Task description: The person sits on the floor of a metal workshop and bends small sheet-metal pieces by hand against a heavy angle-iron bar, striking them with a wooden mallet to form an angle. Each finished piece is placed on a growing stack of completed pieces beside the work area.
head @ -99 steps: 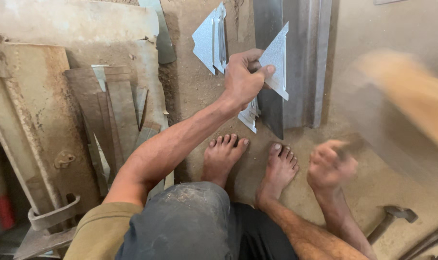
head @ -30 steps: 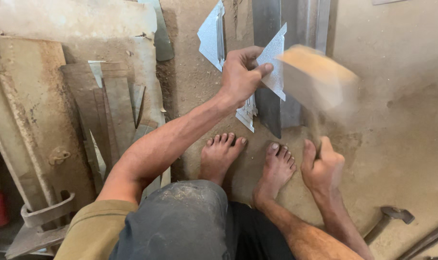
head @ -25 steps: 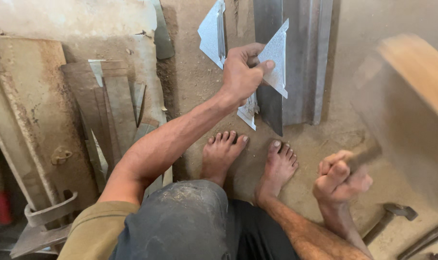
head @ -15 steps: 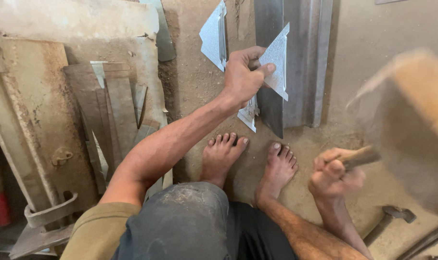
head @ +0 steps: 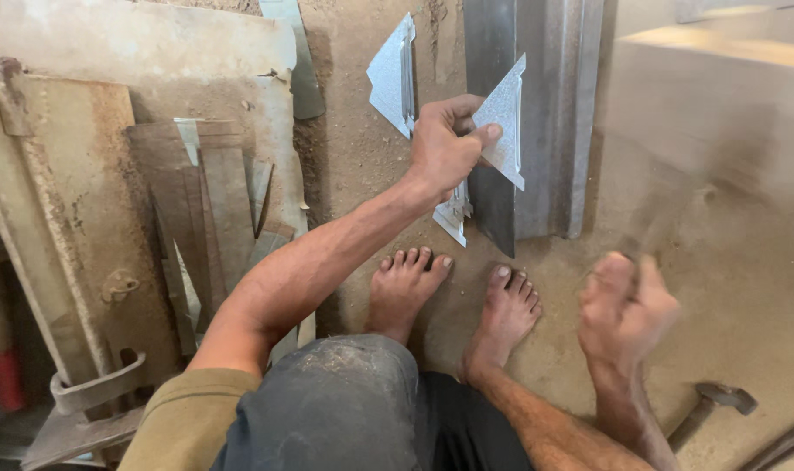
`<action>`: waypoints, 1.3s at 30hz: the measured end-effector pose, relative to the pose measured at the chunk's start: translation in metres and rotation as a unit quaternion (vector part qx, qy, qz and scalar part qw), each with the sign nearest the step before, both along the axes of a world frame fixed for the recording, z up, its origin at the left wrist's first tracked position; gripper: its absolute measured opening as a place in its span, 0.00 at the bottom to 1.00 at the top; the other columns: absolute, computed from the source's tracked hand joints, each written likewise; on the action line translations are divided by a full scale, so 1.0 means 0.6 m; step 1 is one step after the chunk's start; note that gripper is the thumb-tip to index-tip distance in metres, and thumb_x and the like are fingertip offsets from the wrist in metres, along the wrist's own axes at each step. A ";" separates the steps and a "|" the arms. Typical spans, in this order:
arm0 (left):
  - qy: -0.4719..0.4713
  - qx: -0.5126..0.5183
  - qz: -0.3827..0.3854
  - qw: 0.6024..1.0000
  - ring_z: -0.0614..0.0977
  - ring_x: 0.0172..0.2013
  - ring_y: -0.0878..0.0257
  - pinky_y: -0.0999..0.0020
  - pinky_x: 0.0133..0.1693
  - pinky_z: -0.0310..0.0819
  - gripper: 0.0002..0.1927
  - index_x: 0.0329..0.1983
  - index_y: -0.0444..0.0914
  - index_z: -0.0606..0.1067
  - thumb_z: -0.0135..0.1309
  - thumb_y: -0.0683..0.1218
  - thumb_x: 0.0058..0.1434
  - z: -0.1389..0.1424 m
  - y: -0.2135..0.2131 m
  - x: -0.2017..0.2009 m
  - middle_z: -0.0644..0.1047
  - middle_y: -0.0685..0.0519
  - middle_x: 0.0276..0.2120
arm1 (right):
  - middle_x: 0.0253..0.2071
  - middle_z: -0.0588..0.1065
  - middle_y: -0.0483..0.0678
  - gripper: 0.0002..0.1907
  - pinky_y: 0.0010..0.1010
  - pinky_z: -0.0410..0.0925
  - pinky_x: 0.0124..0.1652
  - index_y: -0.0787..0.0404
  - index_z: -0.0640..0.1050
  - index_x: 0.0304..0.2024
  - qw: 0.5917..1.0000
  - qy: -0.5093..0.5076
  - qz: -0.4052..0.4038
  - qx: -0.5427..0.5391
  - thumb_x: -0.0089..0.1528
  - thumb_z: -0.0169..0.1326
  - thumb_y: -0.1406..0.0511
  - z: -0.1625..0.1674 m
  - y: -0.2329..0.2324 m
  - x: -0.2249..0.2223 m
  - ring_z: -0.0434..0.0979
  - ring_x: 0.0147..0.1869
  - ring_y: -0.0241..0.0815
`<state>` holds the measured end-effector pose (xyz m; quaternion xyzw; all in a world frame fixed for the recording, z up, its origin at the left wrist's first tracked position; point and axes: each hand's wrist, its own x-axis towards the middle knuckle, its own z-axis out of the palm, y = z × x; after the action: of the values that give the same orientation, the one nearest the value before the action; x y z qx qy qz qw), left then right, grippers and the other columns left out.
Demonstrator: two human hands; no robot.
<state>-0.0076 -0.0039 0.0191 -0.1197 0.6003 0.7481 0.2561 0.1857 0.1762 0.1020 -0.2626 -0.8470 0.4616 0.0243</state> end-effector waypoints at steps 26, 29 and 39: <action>0.184 -0.514 -0.093 0.833 0.84 0.37 0.51 0.60 0.31 0.81 0.24 0.45 0.35 0.69 0.71 0.46 0.53 -0.021 -0.199 -0.088 0.78 0.44 0.40 | 0.21 0.66 0.45 0.19 0.26 0.59 0.21 0.64 0.70 0.35 0.974 -0.098 -0.087 -0.183 0.75 0.47 0.57 -0.048 0.007 0.067 0.63 0.21 0.32; 0.222 -0.446 -0.054 0.866 0.88 0.32 0.54 0.60 0.35 0.79 0.16 0.44 0.34 0.72 0.67 0.38 0.59 0.015 -0.201 -0.080 0.83 0.47 0.30 | 0.21 0.66 0.44 0.19 0.25 0.59 0.21 0.63 0.70 0.35 0.976 -0.099 -0.092 -0.172 0.75 0.47 0.56 -0.040 0.010 0.070 0.64 0.21 0.31; 0.074 -0.053 -0.075 0.993 0.82 0.30 0.69 0.71 0.32 0.80 0.09 0.47 0.32 0.80 0.59 0.36 0.63 0.003 -0.033 -0.004 0.84 0.53 0.32 | 0.20 0.65 0.42 0.20 0.24 0.57 0.20 0.63 0.70 0.32 0.976 -0.085 -0.057 -0.191 0.73 0.48 0.56 -0.049 0.006 0.039 0.63 0.20 0.29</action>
<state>-0.0098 -0.0236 0.0208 -0.0321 0.6639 0.7007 0.2593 0.2088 0.1798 0.0727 -0.3485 -0.7257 0.5888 -0.0723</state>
